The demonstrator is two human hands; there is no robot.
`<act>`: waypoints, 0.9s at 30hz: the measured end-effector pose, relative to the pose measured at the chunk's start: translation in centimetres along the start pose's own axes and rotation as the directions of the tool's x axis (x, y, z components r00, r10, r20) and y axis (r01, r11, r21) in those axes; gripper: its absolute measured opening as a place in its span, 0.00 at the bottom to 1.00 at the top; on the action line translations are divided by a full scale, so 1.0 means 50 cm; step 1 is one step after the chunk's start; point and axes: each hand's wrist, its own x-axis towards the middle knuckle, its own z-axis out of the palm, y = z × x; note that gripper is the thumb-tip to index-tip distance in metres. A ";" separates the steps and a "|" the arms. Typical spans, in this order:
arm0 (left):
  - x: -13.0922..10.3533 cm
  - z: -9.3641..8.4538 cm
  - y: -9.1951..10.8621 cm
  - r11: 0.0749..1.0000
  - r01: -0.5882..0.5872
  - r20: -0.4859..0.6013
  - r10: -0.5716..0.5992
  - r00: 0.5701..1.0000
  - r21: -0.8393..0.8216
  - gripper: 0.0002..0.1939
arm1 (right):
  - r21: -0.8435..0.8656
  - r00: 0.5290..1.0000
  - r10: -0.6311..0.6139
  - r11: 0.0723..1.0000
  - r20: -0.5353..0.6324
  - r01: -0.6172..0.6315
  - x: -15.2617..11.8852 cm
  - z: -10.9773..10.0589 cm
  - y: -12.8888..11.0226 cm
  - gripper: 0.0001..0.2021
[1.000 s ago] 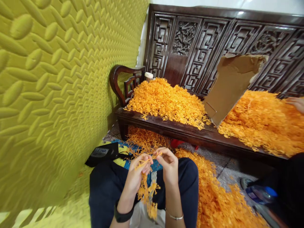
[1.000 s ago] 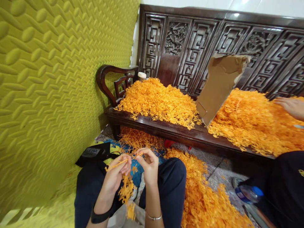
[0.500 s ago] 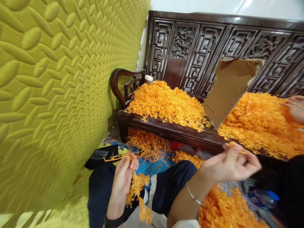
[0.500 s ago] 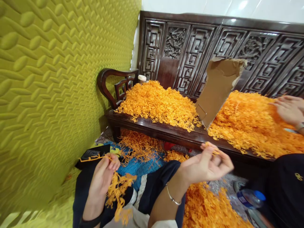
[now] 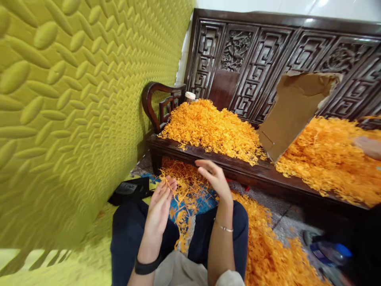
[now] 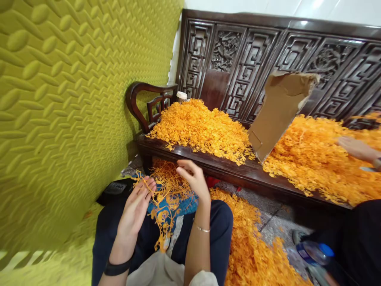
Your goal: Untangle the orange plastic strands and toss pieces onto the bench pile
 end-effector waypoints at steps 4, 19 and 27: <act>-0.005 0.006 0.004 0.999 0.021 0.010 -0.021 1.000 0.025 0.15 | 0.048 0.966 0.076 0.995 0.247 -0.091 -0.047 0.070 0.007 0.16; 0.018 -0.043 -0.007 0.890 -0.074 0.278 -0.061 0.959 0.450 0.55 | 0.332 0.979 0.147 0.924 0.143 -0.187 -0.115 0.123 0.043 0.06; 0.002 -0.027 -0.045 0.813 0.090 0.220 -0.259 0.941 0.575 0.16 | 0.154 0.995 0.071 0.986 -0.075 -0.058 -0.129 0.098 0.003 0.02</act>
